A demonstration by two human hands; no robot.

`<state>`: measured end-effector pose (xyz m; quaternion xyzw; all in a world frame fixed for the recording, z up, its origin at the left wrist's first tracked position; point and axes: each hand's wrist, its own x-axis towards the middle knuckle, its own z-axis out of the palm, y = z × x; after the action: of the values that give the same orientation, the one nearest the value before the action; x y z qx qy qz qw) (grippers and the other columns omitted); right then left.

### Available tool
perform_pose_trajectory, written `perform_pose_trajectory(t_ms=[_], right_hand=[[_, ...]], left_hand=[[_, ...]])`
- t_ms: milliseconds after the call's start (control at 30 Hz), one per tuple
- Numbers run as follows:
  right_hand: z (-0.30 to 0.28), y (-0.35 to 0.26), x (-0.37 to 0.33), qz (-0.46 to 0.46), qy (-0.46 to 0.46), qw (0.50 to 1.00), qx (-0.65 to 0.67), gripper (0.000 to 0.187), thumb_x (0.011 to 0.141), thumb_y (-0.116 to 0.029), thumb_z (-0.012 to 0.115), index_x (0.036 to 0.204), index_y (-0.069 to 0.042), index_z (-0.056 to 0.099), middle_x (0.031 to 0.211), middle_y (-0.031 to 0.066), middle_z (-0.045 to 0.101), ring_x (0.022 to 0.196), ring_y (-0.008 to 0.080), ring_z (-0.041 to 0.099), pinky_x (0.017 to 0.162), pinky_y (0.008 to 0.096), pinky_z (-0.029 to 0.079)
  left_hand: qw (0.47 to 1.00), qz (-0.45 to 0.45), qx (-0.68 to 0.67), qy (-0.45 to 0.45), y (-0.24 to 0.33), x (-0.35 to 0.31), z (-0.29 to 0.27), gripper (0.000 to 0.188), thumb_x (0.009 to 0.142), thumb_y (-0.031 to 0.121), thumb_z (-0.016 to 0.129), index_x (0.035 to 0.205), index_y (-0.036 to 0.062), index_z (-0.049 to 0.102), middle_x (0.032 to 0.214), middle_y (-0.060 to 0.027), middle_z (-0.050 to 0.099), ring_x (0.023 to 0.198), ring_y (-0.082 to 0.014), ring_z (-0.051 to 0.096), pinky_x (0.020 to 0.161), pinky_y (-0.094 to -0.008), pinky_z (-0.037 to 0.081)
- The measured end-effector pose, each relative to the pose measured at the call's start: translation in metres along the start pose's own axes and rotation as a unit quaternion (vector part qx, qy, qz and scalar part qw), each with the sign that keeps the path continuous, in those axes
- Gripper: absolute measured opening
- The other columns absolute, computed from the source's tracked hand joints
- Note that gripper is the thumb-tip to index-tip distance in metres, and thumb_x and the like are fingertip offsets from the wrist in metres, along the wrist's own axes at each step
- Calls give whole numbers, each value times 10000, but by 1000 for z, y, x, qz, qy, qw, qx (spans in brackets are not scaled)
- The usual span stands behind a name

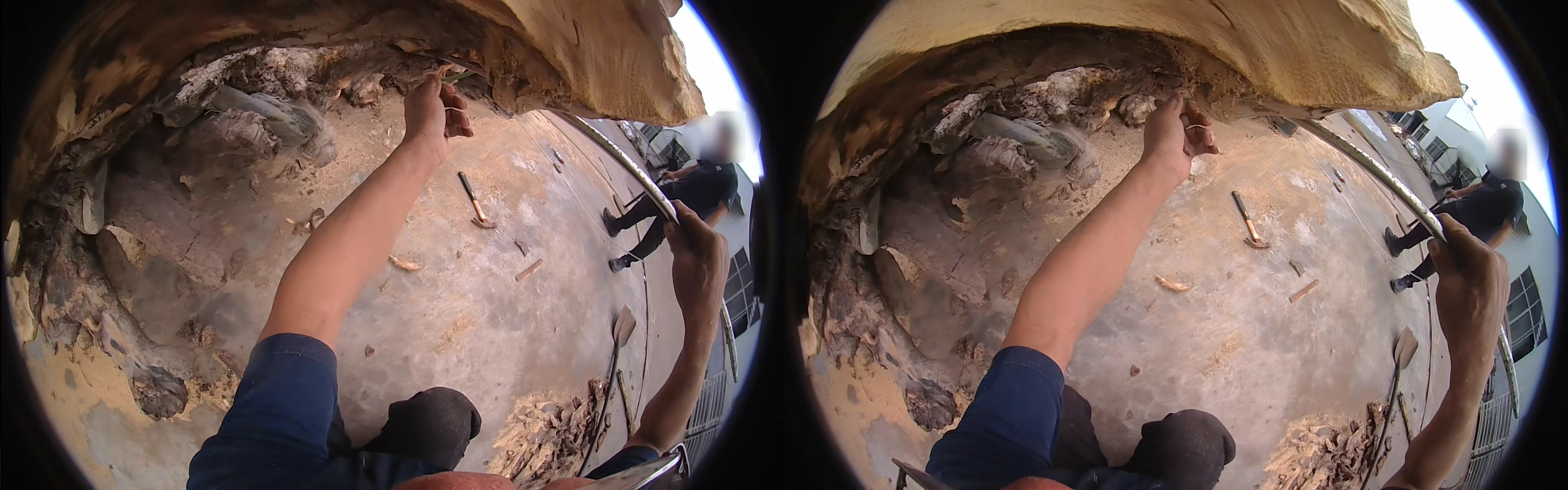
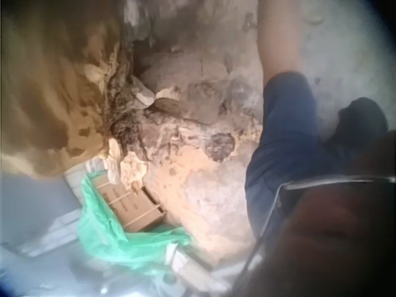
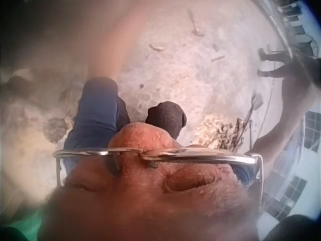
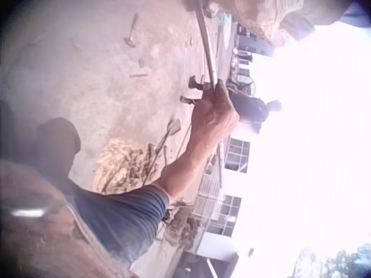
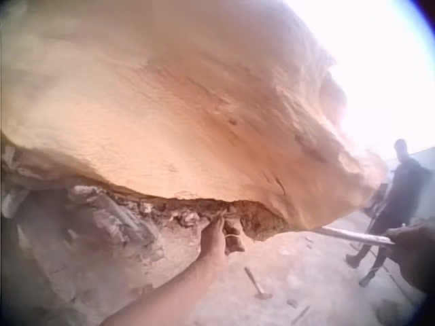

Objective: The person uses an angle grinder to cut and shape a large piece of wood, then switches to a metal rod to pry and remove sections. Another person assists by using a hammer nearby.

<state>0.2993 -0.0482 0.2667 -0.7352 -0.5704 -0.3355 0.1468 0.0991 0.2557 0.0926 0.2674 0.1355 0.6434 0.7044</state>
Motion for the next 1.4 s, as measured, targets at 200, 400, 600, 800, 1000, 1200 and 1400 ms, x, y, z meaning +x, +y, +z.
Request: perform_pose_trajectory(t_ms=[200,400,600,800,1000,1200,1400], right_hand=[[4,5,-8,-71,66,990,-102,262,889,-99,727,1149,-108,761,880,157,733,689,280,679,649,374,499],[-31,19,48,-125,27,989,-71,249,925,-79,659,1154,-7,728,901,169,731,740,260,692,683,380,517],[-8,8,18,-83,48,995,-39,272,885,-100,728,1155,-76,753,847,161,737,628,247,654,642,377,498],[20,5,-11,3,-24,999,35,275,889,-112,723,1155,-50,751,770,177,705,624,202,624,636,350,479],[62,16,-45,102,-103,965,217,329,895,-126,740,1182,33,709,831,154,737,765,135,631,745,320,506],[52,22,-30,104,-111,959,239,361,898,-146,754,1167,86,691,829,129,727,769,111,596,723,299,493],[72,19,-53,142,-164,938,270,340,921,-149,740,1180,67,692,821,73,701,792,105,581,734,297,483]], left_hand=[[961,-31,13,-274,-29,-74,55,418,1046,434,515,1195,43,517,1091,-182,654,868,-280,728,586,-359,589],[954,-23,46,-294,-42,-99,81,287,1064,299,507,1147,26,540,1055,-157,657,812,-245,723,546,-310,567],[998,-52,22,-29,-32,-75,36,291,1074,298,431,1089,18,509,921,-130,621,675,-251,695,469,-346,530],[996,2,15,88,14,-8,-5,376,1075,409,370,1040,49,471,841,-121,611,622,-275,690,428,-386,523],[999,-32,15,-1,29,22,-3,548,1061,560,320,942,61,511,778,-114,618,605,-285,697,441,-433,522],[1000,14,4,-6,19,38,-2,510,1071,499,360,911,48,537,715,-109,624,577,-277,683,445,-413,518],[995,55,-59,51,5,41,6,458,1043,414,450,819,34,572,635,-95,609,463,-238,612,404,-361,494]])
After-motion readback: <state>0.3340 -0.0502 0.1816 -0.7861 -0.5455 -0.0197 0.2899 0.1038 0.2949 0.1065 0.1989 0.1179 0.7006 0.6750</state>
